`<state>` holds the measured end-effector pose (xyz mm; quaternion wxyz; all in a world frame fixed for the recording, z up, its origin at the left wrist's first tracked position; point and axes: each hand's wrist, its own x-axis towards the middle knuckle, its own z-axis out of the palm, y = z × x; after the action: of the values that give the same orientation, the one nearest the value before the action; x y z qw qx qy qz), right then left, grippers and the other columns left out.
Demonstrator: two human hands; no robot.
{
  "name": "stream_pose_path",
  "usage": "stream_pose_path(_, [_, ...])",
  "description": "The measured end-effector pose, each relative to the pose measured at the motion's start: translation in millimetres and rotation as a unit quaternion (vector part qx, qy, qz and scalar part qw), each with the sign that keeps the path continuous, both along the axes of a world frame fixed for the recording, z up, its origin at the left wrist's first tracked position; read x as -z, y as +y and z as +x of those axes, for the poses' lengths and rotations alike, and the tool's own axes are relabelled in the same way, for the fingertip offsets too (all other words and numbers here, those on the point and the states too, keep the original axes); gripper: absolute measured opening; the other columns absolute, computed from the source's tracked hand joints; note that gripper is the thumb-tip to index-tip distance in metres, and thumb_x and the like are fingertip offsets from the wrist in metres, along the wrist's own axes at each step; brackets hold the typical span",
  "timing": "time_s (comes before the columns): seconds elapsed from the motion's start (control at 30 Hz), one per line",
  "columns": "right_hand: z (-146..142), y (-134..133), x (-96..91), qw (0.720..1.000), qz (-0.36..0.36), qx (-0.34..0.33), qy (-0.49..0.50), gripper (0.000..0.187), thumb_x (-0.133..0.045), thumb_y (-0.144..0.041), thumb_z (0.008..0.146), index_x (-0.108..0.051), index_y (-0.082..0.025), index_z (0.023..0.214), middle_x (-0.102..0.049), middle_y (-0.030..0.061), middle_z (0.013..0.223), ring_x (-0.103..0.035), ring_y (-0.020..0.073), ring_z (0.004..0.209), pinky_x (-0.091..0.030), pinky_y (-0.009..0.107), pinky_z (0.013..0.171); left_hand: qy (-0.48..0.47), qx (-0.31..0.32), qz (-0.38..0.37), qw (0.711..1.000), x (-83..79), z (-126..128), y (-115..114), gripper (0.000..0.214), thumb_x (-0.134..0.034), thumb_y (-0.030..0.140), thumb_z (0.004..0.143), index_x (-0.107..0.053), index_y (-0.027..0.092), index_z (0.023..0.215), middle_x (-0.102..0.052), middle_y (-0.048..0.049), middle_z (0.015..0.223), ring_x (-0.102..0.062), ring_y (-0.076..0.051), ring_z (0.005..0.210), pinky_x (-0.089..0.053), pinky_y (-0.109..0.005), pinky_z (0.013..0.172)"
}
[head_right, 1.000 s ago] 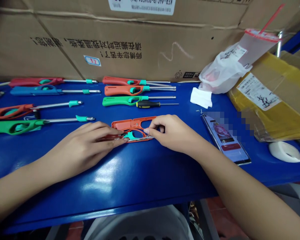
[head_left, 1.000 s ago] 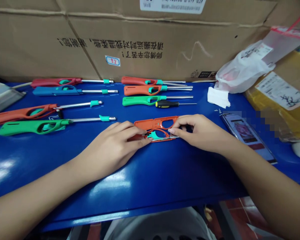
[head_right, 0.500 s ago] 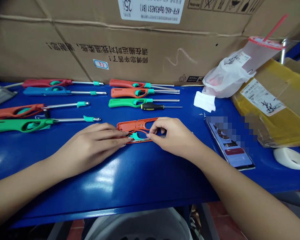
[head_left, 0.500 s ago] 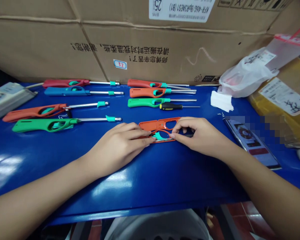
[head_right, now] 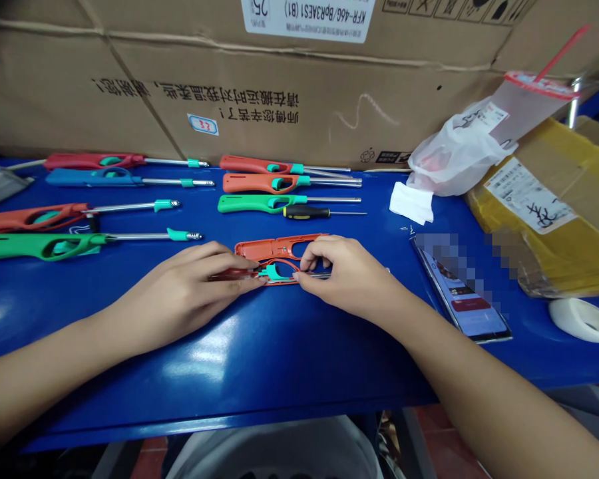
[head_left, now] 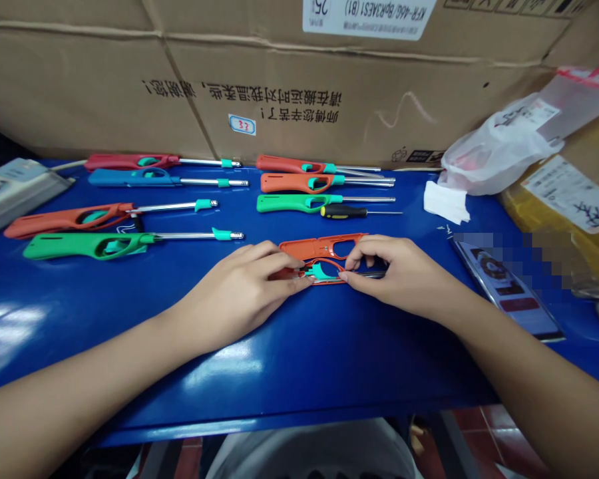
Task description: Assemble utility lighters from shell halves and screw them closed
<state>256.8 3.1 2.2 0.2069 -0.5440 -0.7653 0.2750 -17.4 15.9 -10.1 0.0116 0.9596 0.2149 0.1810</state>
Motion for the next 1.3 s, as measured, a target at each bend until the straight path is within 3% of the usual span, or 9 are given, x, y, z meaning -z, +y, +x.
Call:
stream_pose_path(0.13, [0.3,-1.2,-2.1,0.999,0.023,-0.022,-0.013,0.007,-0.070,-0.028,0.085,-0.070,-0.022,0.081,-0.073,0.0026,0.085,-0.065,0.0186,0.083,-0.048,0.032,0.074,-0.003,0.004,-0.005,1.000,-0.1,0.4,0.3,0.029,-0.054,0.022,0.104,-0.074,0.021,0.125,-0.072,-0.0120,0.117,-0.061,-0.025,0.096,-0.054,-0.038,0.079])
stream_pose_path(0.47, [-2.1,-0.7,0.7,1.000,-0.011,0.007,0.007,0.011,-0.072,-0.031,0.083,-0.068,-0.022,0.078,-0.073,0.0020,0.083,-0.064,0.0184,0.079,-0.049,0.033,0.073,-0.006,0.000,0.012,1.000,-0.1,1.5,-1.6,0.029,-0.053,0.021,0.104,-0.074,0.020,0.124,-0.075,-0.0097,0.120,-0.068,-0.026,0.099,-0.057,-0.040,0.079])
stream_pose_path(0.67, [5.1,2.9,-2.4,0.993,0.113,0.027,0.001,0.009,-0.065,-0.025,0.092,-0.069,-0.022,0.084,-0.071,0.0037,0.086,-0.062,0.0178,0.077,-0.049,0.033,0.071,-0.053,-0.024,-0.051,0.997,-13.7,-4.2,1.9,0.020,-0.062,0.027,0.101,-0.075,0.020,0.114,-0.078,-0.0061,0.114,-0.071,-0.022,0.100,-0.056,-0.036,0.088])
stream_pose_path(0.77, [10.6,7.2,2.1,0.986,0.164,0.001,-0.034,0.008,-0.064,-0.018,0.090,-0.071,-0.023,0.092,-0.070,0.0059,0.097,-0.065,0.0209,0.087,-0.051,0.035,0.079,-0.007,-0.033,-0.074,0.997,-28.2,-11.9,6.5,0.018,-0.064,0.031,0.100,-0.078,0.022,0.104,-0.078,-0.0045,0.098,-0.069,-0.021,0.090,-0.055,-0.035,0.080])
stream_pose_path(0.87, [13.1,10.5,7.7,0.986,0.156,-0.021,-0.053,0.011,-0.065,-0.017,0.088,-0.072,-0.023,0.094,-0.069,0.0069,0.101,-0.066,0.0230,0.094,-0.052,0.038,0.086,0.045,-0.035,-0.052,0.997,-36.1,-18.2,9.8,0.021,-0.063,0.033,0.100,-0.079,0.021,0.099,-0.076,-0.0038,0.090,-0.068,-0.021,0.083,-0.053,-0.035,0.074])
stream_pose_path(1.1, [11.2,11.2,9.4,0.994,0.105,-0.022,-0.029,0.005,-0.066,-0.019,0.088,-0.069,-0.022,0.085,-0.065,0.0060,0.098,-0.065,0.0205,0.088,-0.053,0.037,0.082,0.012,-0.044,-0.131,0.990,-23.8,-19.2,14.5,0.016,-0.069,0.030,0.097,-0.081,0.025,0.106,-0.076,-0.0029,0.090,-0.069,-0.018,0.084,-0.052,-0.028,0.072])
stream_pose_path(1.3, [11.0,9.2,11.0,0.996,0.088,-0.021,-0.024,0.003,-0.066,-0.021,0.091,-0.067,-0.021,0.088,-0.063,0.0055,0.098,-0.061,0.0176,0.080,-0.050,0.033,0.070,-0.053,-0.039,-0.156,0.986,-13.0,-12.9,13.1,0.019,-0.067,0.028,0.098,-0.081,0.020,0.109,-0.077,-0.0051,0.093,-0.072,-0.017,0.085,-0.056,-0.028,0.079])
